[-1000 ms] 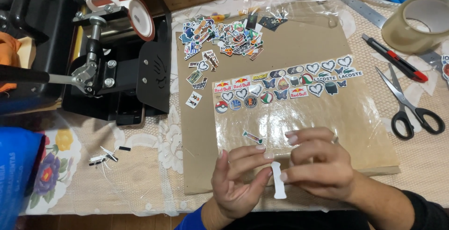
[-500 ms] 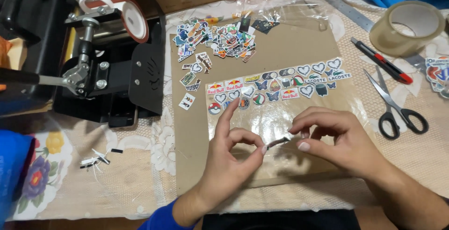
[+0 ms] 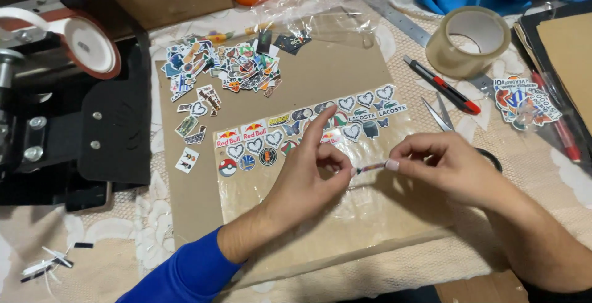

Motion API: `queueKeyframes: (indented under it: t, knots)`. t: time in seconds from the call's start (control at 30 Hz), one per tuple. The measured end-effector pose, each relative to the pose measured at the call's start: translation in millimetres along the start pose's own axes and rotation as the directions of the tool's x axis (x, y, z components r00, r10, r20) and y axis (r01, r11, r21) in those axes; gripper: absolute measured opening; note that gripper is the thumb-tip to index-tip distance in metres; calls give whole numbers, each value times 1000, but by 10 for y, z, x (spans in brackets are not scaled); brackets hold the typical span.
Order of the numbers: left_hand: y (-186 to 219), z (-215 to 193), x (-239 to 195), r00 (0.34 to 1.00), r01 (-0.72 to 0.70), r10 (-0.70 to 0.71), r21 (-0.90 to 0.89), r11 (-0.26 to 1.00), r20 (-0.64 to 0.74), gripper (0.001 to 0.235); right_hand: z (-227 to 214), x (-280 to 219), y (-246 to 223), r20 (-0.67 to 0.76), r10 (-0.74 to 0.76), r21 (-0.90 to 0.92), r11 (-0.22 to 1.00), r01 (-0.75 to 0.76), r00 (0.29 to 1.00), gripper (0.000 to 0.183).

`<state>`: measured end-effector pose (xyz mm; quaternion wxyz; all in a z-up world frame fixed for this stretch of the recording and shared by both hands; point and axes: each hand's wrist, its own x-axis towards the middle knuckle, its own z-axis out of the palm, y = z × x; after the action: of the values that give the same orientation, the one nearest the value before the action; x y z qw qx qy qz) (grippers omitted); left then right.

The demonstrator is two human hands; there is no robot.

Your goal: Selecting, trimming with scissors, and arranging various stickers on a clear transfer sheet for heat press application.

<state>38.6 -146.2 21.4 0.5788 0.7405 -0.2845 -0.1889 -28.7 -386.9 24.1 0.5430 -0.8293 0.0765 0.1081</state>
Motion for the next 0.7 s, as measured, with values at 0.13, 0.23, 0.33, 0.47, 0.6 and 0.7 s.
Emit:
queueKeyframes:
  t: [0.13,0.23,0.33,0.47,0.6,0.7]
  knots:
    - [-351,78,170,974,-224,220,273,936,47,78,-430,292,228,-175,34,24,999,-31,984,14]
    - [-624,150,218,901,-432,379,354,830,210,81,-515,457,292,-96,168,-48,984,-173,981,22]
    - [-841,200,272,845,-533,424,446,719,327,99,-360,487,149,-75,333,-59,939,-338,940,27]
    - [-878,236,298,818,-573,450,434,695,359,104,-395,578,217,-44,361,-86,928,-364,932,24]
    - [-839,274,306,835,-547,379,519,657,400,112,-390,567,224,-70,394,-92,912,-399,917,22]
    - [-812,292,350,823,-566,374,575,591,426,115,-394,601,389,-74,316,-99,942,-322,946,21]
